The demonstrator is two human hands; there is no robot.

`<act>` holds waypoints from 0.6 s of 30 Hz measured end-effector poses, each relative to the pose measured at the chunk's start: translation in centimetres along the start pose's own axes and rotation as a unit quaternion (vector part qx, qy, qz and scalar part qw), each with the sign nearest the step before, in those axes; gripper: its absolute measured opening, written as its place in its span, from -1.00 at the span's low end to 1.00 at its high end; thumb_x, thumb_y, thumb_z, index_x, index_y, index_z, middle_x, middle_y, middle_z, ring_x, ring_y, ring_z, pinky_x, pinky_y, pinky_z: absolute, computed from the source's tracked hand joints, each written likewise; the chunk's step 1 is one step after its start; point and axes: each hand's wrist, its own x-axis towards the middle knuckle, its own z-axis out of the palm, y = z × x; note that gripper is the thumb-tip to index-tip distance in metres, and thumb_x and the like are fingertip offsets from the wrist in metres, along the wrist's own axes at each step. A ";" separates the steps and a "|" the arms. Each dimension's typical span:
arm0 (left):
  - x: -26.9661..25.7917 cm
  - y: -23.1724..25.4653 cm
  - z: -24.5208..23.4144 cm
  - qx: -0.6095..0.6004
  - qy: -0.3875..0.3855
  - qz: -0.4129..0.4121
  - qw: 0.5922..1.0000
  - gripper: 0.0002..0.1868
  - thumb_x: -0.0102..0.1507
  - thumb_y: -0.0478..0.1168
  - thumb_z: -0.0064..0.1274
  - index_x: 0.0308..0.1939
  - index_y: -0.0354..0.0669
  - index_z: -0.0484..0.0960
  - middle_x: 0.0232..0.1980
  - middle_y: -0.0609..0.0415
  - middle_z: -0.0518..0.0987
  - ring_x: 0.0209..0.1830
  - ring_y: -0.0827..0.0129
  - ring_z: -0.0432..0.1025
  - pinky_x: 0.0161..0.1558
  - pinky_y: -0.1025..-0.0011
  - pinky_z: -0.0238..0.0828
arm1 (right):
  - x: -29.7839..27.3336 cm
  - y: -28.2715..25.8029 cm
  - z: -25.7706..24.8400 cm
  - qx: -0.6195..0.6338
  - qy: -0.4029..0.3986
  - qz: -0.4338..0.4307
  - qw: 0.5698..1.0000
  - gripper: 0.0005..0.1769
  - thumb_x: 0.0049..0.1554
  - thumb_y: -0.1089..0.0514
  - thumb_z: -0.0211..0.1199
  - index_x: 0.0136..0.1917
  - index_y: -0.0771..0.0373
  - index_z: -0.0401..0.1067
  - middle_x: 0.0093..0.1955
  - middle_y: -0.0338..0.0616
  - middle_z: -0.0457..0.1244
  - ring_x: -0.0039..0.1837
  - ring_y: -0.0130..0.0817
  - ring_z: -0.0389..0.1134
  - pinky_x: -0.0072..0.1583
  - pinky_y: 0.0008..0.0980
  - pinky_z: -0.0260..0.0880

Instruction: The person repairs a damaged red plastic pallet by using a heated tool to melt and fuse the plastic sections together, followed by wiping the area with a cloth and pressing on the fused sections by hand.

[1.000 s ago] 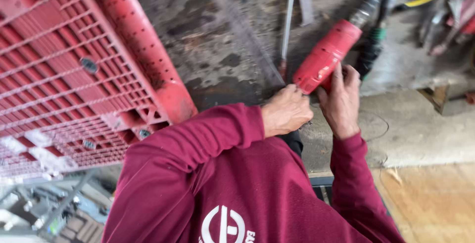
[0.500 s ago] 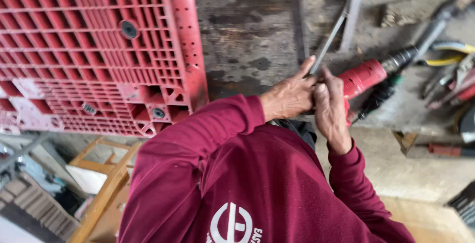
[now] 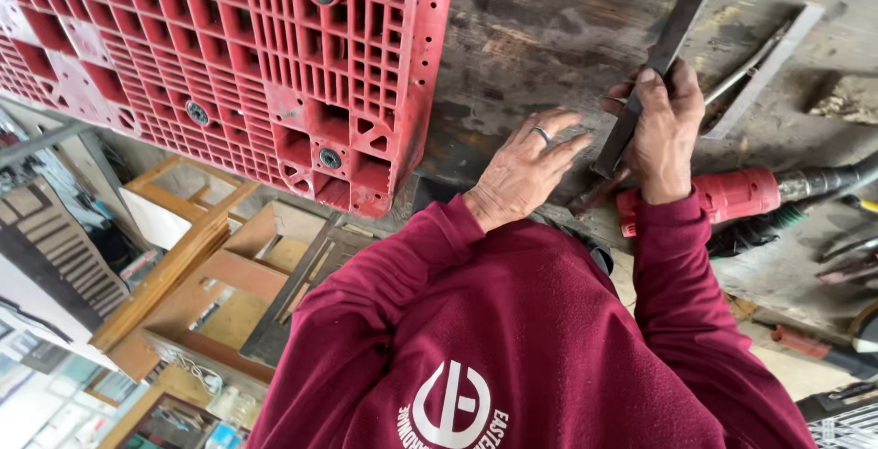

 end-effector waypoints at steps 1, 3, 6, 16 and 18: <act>-0.2 -0.1 -0.3 0.031 0.012 -0.021 0.999 -0.62 0.27 -0.27 0.12 0.19 -0.10 0.58 0.36 0.03 0.38 0.45 0.06 0.28 0.43 0.15 0.28 | 0.2 0.4 0.1 0.001 0.014 -0.001 1.000 -0.85 0.39 0.26 0.13 0.21 0.33 0.33 -0.01 -0.21 0.30 -0.02 -0.42 0.42 0.01 -0.38 0.54; -0.2 -0.2 -0.7 0.040 0.010 -0.042 0.998 -0.61 0.25 -0.26 0.17 0.17 -0.13 0.59 0.35 0.00 0.38 0.43 0.04 0.28 0.41 0.16 0.29 | 0.6 0.9 -0.1 -0.064 0.033 0.000 0.997 -0.89 0.37 0.25 0.18 0.14 0.33 0.38 -0.05 -0.24 0.32 -0.05 -0.43 0.43 -0.02 -0.41 0.50; 0.0 -0.2 -0.4 0.029 0.011 -0.064 0.997 -0.61 0.26 -0.24 0.20 0.18 -0.15 0.60 0.36 0.01 0.37 0.39 0.07 0.31 0.39 0.19 0.31 | 0.8 0.4 -1.2 -0.291 0.043 0.007 0.956 -0.82 0.33 0.16 0.29 0.02 0.36 0.47 -0.17 -0.21 0.34 -0.16 -0.45 0.36 -0.10 -0.46 0.35; -1.1 -1.5 -5.5 0.097 0.175 -0.049 0.978 -0.60 0.32 -0.26 0.21 0.24 -0.11 0.58 0.35 -0.01 0.44 0.34 0.07 0.37 0.33 0.13 0.35 | -0.9 -3.0 0.5 -0.611 0.029 -0.103 0.784 -0.52 0.36 0.01 0.46 -0.16 0.47 0.44 -0.27 0.09 0.33 -0.23 -0.20 0.35 -0.11 -0.25 0.35; -1.0 -1.6 -8.1 0.176 0.219 -0.079 0.956 -0.52 0.36 -0.22 0.25 0.35 -0.09 0.52 0.41 -0.03 0.37 0.40 0.04 0.31 0.39 0.07 0.25 | -1.4 -4.0 1.8 -0.572 0.022 -0.099 0.814 -0.59 0.37 0.03 0.38 -0.09 0.47 0.45 -0.25 0.04 0.35 -0.23 -0.26 0.38 -0.13 -0.30 0.37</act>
